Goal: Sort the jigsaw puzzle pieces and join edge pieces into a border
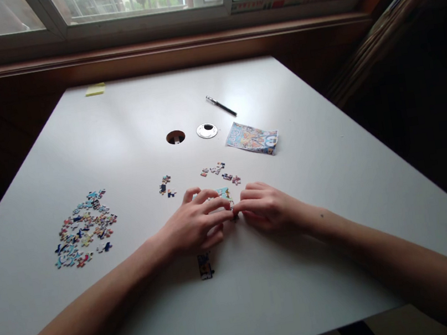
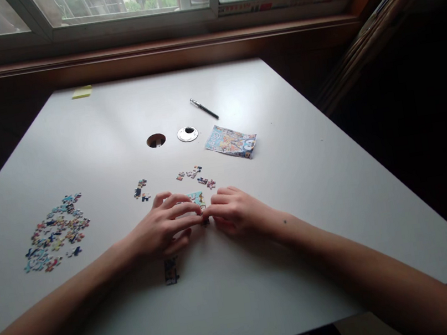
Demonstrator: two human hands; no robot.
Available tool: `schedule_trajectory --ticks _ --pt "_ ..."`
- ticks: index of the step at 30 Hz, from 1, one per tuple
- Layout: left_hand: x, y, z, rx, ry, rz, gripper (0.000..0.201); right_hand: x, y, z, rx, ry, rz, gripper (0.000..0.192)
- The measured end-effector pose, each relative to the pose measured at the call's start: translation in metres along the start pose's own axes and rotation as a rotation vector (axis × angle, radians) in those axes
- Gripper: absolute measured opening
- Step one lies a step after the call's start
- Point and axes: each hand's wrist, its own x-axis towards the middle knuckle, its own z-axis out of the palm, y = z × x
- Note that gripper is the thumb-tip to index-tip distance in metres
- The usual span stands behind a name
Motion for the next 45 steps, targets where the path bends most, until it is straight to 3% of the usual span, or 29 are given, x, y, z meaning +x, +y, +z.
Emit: schedule_trajectory --ticks 3,5,9,14,18,22,24,45 --pt "0.001 0.001 -0.002 -0.110 0.056 -0.019 0.030 0.000 0.002 0.002 0.030 0.009 0.006 0.025" --pt "0.002 0.002 -0.006 -0.225 0.167 -0.074 0.024 0.000 0.003 0.003 0.058 0.013 0.020 0.025" --pt "-0.003 -0.007 -0.021 -0.410 0.429 -0.321 0.011 0.003 0.002 0.000 0.143 0.004 0.050 0.022" --pt "-0.040 -0.034 -0.038 -0.347 0.511 -0.645 0.026 0.003 -0.002 -0.005 0.271 0.094 0.173 0.012" --pt "-0.066 -0.038 -0.037 -0.174 0.358 -0.731 0.039 0.000 -0.001 -0.001 0.224 0.168 0.223 0.034" --pt "-0.067 -0.030 -0.031 0.046 0.111 -0.557 0.033 -0.001 0.000 0.000 0.186 0.062 0.192 0.034" --pt "-0.064 -0.028 -0.029 0.122 0.049 -0.505 0.030 -0.001 0.000 0.000 0.177 0.045 0.195 0.034" --pt "-0.066 -0.028 -0.030 0.163 0.027 -0.507 0.032 -0.001 0.001 -0.002 0.213 0.028 0.206 0.036"
